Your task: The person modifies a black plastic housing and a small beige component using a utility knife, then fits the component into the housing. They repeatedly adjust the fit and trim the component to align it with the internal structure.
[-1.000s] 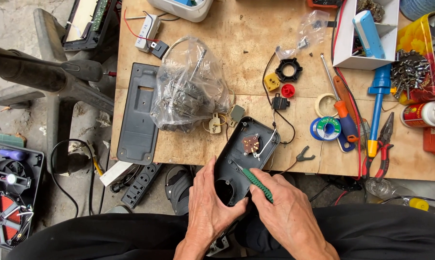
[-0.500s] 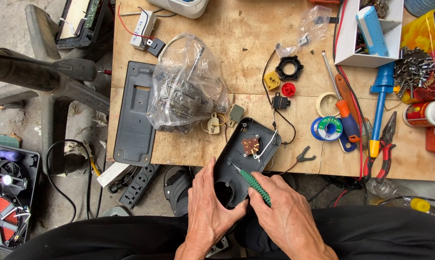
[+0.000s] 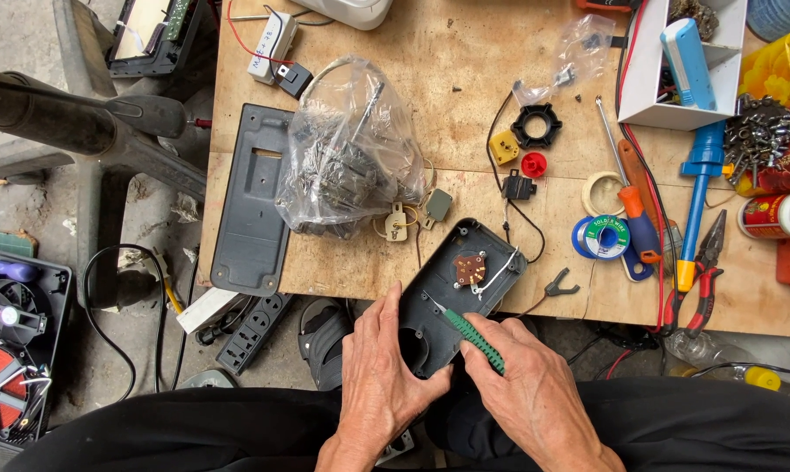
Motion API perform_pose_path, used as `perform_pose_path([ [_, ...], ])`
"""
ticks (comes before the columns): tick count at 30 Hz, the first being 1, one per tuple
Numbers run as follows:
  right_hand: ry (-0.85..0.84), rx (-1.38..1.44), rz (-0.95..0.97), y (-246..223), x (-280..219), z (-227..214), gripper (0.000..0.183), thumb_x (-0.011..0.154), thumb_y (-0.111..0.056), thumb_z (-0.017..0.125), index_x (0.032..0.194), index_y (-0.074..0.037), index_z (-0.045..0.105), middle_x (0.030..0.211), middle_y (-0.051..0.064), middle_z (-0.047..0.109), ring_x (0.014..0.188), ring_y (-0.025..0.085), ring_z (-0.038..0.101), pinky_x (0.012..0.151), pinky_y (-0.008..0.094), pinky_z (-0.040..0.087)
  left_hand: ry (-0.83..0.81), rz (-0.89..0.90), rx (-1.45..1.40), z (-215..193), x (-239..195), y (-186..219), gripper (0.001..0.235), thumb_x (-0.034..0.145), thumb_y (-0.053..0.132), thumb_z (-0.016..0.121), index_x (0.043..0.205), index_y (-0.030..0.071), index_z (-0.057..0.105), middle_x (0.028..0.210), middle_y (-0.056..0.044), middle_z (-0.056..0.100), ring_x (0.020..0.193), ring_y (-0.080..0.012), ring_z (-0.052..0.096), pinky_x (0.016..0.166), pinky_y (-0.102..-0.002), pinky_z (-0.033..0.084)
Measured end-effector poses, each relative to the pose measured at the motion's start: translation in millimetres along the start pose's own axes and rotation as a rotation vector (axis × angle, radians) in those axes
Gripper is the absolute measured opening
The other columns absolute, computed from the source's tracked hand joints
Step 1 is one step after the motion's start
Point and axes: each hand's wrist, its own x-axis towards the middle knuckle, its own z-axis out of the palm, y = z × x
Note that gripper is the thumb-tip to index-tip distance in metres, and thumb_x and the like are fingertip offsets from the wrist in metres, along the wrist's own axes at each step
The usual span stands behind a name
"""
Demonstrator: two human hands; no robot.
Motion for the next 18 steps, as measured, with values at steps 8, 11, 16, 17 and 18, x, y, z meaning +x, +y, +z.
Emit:
perform_pose_path([
  [8, -0.014, -0.048, -0.033, 7.1, 0.9, 4.1, 0.05, 0.099, -0.04, 0.068, 0.149, -0.041, 0.069, 0.122, -0.008, 0.078, 0.107, 0.03, 0.076, 0.092, 0.048, 0.058, -0.011, -0.017, -0.005, -0.5, 0.8, -0.4, 0.128, 0.069, 0.056, 0.094, 0.173, 0.017, 0.03, 0.157, -0.008, 0.053, 0.14, -0.0324, 0.055, 0.106, -0.052, 0.047],
  [11, -0.011, -0.15, -0.094, 13.6, 0.5, 11.4, 0.052, 0.1, -0.043, 0.066, 0.152, -0.043, 0.061, 0.121, -0.004, 0.079, 0.104, 0.039, 0.076, 0.086, 0.057, 0.06, 0.025, 0.005, -0.012, 3.7, -0.5, -2.6, 0.125, 0.067, 0.053, 0.093, 0.172, 0.016, 0.034, 0.155, -0.009, 0.055, 0.141, -0.0332, 0.055, 0.106, -0.052, 0.047],
  [16, -0.033, -0.339, -0.086, 13.2, 2.2, 15.9, 0.055, 0.104, -0.052, 0.06, 0.157, -0.043, 0.052, 0.114, 0.0, 0.078, 0.097, 0.045, 0.077, 0.079, 0.064, 0.062, 0.074, 0.043, 0.014, 7.8, -2.8, -6.9, 0.126, 0.069, 0.054, 0.094, 0.173, 0.017, 0.034, 0.154, -0.007, 0.057, 0.14, -0.0293, 0.057, 0.105, -0.051, 0.046],
  [17, -0.067, -0.361, -0.089, 13.8, 2.7, 17.0, 0.057, 0.106, -0.053, 0.057, 0.161, -0.042, 0.048, 0.114, 0.002, 0.076, 0.093, 0.048, 0.076, 0.077, 0.065, 0.061, 0.086, 0.051, 0.013, 8.1, -3.3, -7.7, 0.125, 0.068, 0.054, 0.093, 0.172, 0.016, 0.035, 0.154, -0.008, 0.058, 0.139, -0.0301, 0.057, 0.105, -0.051, 0.046],
  [18, -0.099, -0.384, -0.094, 14.7, 4.0, 17.5, 0.059, 0.108, -0.054, 0.055, 0.164, -0.041, 0.044, 0.115, 0.003, 0.074, 0.089, 0.05, 0.075, 0.074, 0.066, 0.061, 0.1, 0.06, 0.012, 8.9, -2.9, -8.1, 0.124, 0.067, 0.053, 0.092, 0.172, 0.016, 0.037, 0.154, -0.008, 0.058, 0.139, -0.0309, 0.058, 0.104, -0.051, 0.047],
])
